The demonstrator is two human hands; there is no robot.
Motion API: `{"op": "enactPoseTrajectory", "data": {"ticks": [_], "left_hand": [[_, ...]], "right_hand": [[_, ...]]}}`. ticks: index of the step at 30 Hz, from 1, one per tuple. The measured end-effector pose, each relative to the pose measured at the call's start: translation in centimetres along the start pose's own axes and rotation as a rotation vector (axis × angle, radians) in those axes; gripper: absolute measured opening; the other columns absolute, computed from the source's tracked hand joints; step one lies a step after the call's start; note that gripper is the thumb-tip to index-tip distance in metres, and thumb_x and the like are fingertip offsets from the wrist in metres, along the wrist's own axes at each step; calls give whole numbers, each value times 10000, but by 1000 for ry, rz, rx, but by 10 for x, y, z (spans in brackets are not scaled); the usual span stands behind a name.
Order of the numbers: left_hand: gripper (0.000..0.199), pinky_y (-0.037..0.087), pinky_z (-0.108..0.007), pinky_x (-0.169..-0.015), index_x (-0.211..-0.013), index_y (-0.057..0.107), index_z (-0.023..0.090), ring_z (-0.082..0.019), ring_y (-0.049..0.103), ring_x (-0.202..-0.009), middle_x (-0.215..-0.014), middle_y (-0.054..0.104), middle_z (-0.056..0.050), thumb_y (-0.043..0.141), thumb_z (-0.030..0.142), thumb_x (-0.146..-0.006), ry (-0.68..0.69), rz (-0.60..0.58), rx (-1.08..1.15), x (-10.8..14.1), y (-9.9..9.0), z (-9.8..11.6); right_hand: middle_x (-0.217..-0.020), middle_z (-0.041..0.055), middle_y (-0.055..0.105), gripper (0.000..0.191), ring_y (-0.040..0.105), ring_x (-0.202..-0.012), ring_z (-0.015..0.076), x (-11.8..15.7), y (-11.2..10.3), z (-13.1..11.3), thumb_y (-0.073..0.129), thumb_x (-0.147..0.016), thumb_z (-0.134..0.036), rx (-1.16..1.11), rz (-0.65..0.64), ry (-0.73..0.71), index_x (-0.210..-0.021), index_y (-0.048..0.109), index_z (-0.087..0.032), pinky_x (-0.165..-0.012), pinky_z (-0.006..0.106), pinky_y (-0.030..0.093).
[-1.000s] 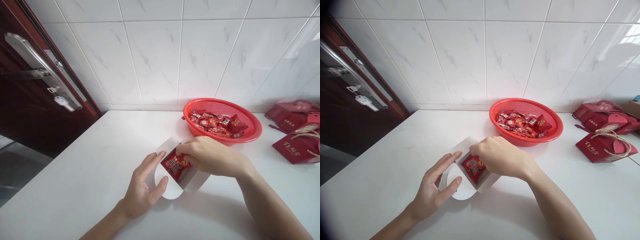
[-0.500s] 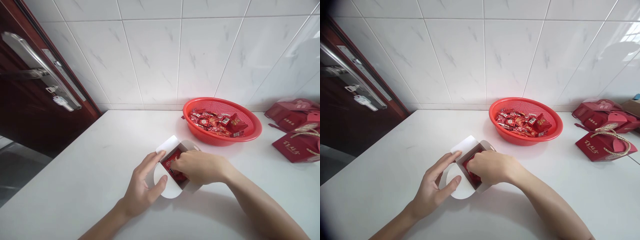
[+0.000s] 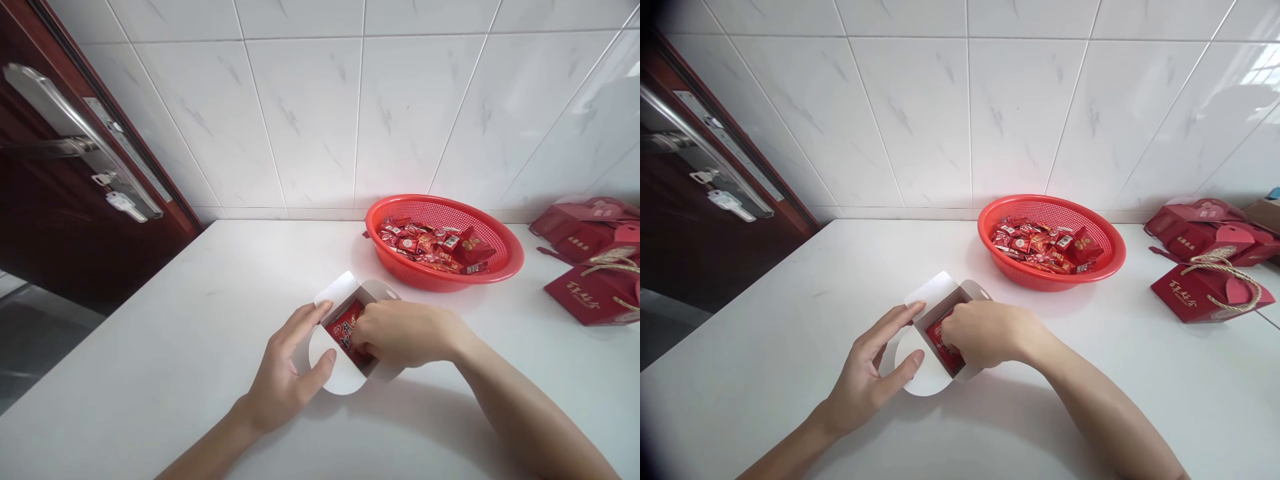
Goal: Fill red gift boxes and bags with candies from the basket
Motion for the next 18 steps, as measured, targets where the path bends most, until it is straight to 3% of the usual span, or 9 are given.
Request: {"op": "enactPoseTrajectory", "data": {"ticks": [4, 8, 13, 15, 18], "left_hand": [[482, 578, -333, -922, -1379, 592, 251, -234, 660, -1087, -1155, 685, -64, 637, 235, -900, 5, 0, 5, 0, 0, -1], [487, 568, -344, -966, -1405, 568, 244, -242, 641, -1165, -1272, 654, -86, 613, 241, -921, 6, -13, 9, 2, 0, -3], [483, 571, -361, -979, -1419, 563, 252, -247, 649, -1149, -1257, 659, -90, 606, 268, -938, 2, -10, -12, 3, -2, -7], [485, 572, -372, -987, -1423, 564, 261, -258, 646, -1164, -1256, 663, -91, 608, 280, -940, 4, -2, -23, 3, -2, -9], [493, 584, -365, -973, -1435, 554, 279, -268, 641, -1192, -1297, 653, -91, 605, 290, -944, 15, -6, -20, 4, -1, -12]], "right_hand": [[-581, -6, 549, 170, 410, -493, 116, -7, 3, -2, 549, -793, -74, -41, -51, 12, -684, 646, -160, -464, 256, 255], [-628, -1, 581, 178, 435, -528, 119, -16, 6, -4, 545, -837, -111, -87, -64, -91, -701, 650, -158, -460, 239, 288], [-772, 12, 681, 191, 498, -586, 114, -9, -2, 4, 524, -903, -141, -138, -54, -183, -844, 705, -159, -474, 231, 311], [-856, 18, 725, 172, 588, -670, 118, 7, -12, 12, 550, -912, -146, -263, 49, -223, -941, 718, -168, -529, 223, 385], [-1030, 54, 756, 223, 691, -892, 152, 41, -29, 34, 545, -940, -186, -449, 418, -201, -1094, 706, -174, -750, 251, 515]]}}
Point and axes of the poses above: each hand's wrist, its own x-axis away from the middle knuckle, its own y-axis out of the palm, z = x × y, the point moved 1 cm from there along -x, towards the middle knuckle
